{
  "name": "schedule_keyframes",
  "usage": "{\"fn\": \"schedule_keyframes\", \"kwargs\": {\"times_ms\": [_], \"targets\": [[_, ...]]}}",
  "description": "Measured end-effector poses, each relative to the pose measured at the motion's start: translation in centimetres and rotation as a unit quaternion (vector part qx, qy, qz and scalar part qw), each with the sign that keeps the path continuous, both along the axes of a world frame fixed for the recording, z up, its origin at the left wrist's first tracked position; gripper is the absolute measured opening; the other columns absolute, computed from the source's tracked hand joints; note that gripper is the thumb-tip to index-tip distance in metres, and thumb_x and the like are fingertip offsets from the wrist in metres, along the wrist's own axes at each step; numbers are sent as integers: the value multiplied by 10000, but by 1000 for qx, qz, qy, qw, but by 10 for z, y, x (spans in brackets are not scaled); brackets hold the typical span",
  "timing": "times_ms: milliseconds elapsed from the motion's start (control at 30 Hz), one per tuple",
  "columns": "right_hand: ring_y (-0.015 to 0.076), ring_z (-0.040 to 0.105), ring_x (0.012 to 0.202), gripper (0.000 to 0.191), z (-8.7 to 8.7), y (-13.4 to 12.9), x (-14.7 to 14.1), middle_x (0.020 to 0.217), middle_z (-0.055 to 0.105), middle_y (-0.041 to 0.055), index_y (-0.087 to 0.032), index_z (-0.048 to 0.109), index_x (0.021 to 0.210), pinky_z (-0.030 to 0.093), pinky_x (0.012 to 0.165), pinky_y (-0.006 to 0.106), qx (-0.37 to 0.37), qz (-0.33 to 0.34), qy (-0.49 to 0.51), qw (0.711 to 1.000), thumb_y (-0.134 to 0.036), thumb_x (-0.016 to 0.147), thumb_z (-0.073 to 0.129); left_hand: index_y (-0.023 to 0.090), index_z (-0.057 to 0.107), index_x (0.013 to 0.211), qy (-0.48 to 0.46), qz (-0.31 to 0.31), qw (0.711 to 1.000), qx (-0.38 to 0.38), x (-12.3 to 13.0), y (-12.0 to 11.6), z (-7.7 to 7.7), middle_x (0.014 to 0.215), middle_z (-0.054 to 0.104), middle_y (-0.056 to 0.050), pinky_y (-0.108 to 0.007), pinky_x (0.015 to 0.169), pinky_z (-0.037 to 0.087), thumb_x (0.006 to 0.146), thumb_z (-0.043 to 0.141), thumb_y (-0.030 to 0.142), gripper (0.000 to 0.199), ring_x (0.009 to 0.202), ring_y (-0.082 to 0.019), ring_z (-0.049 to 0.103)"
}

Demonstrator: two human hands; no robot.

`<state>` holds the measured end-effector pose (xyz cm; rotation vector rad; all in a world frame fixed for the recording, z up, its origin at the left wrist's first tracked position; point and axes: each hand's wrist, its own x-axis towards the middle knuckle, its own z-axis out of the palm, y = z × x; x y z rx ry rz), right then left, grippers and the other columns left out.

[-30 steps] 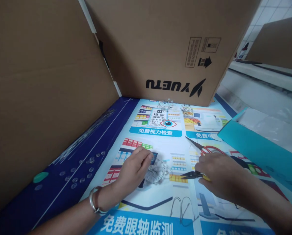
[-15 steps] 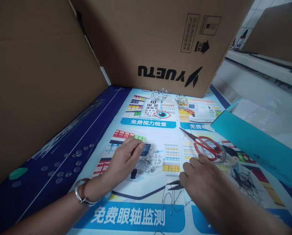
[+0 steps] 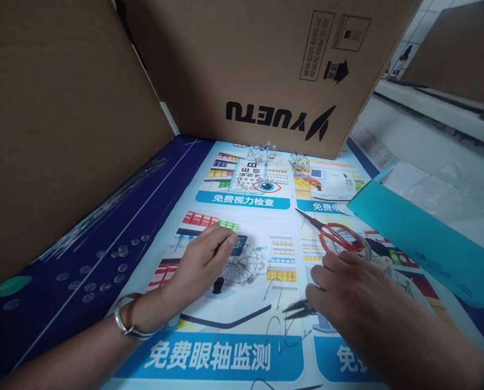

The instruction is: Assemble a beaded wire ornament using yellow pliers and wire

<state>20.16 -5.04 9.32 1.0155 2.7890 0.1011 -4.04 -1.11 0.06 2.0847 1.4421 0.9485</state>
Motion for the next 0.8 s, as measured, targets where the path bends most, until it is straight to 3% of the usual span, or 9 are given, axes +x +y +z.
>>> {"fn": "schedule_keyframes", "kwargs": {"times_ms": [167, 400, 633, 800], "targets": [[170, 462, 646, 152, 7, -8, 9, 622, 522, 22, -207, 524, 567, 313, 653, 331, -6, 10, 27, 1000, -84, 601, 607, 177, 540, 799, -1, 1, 1000, -10, -1, 0, -2, 728, 506, -11, -269, 646, 378, 904, 369, 262, 218, 707, -157, 471], [182, 475, 705, 145, -14, -11, 6, 701, 561, 21, -209, 567, 633, 311, 691, 349, 22, -9, -32, 999, -79, 603, 623, 178, 549, 811, -10, -2, 1000, -13, -1, 0, -2, 752, 514, -12, -271, 653, 379, 901, 382, 255, 205, 706, -153, 475], [188, 458, 559, 91, -19, -18, -1, 563, 542, 43, -211, 566, 534, 287, 566, 357, 102, 11, -43, 994, -151, 562, 629, 174, 533, 794, -17, -13, 1000, -13, -2, 1, 0, 726, 497, -5, -270, 662, 373, 910, 375, 249, 210, 702, -147, 467], [175, 467, 526, 134, -15, -17, 4, 530, 547, 30, -213, 555, 504, 258, 524, 337, 85, 9, -26, 996, -104, 534, 628, 173, 530, 798, -29, -18, 999, -19, -2, 0, 3, 745, 516, -15, -276, 673, 385, 922, 349, 270, 240, 723, -154, 473]]}}
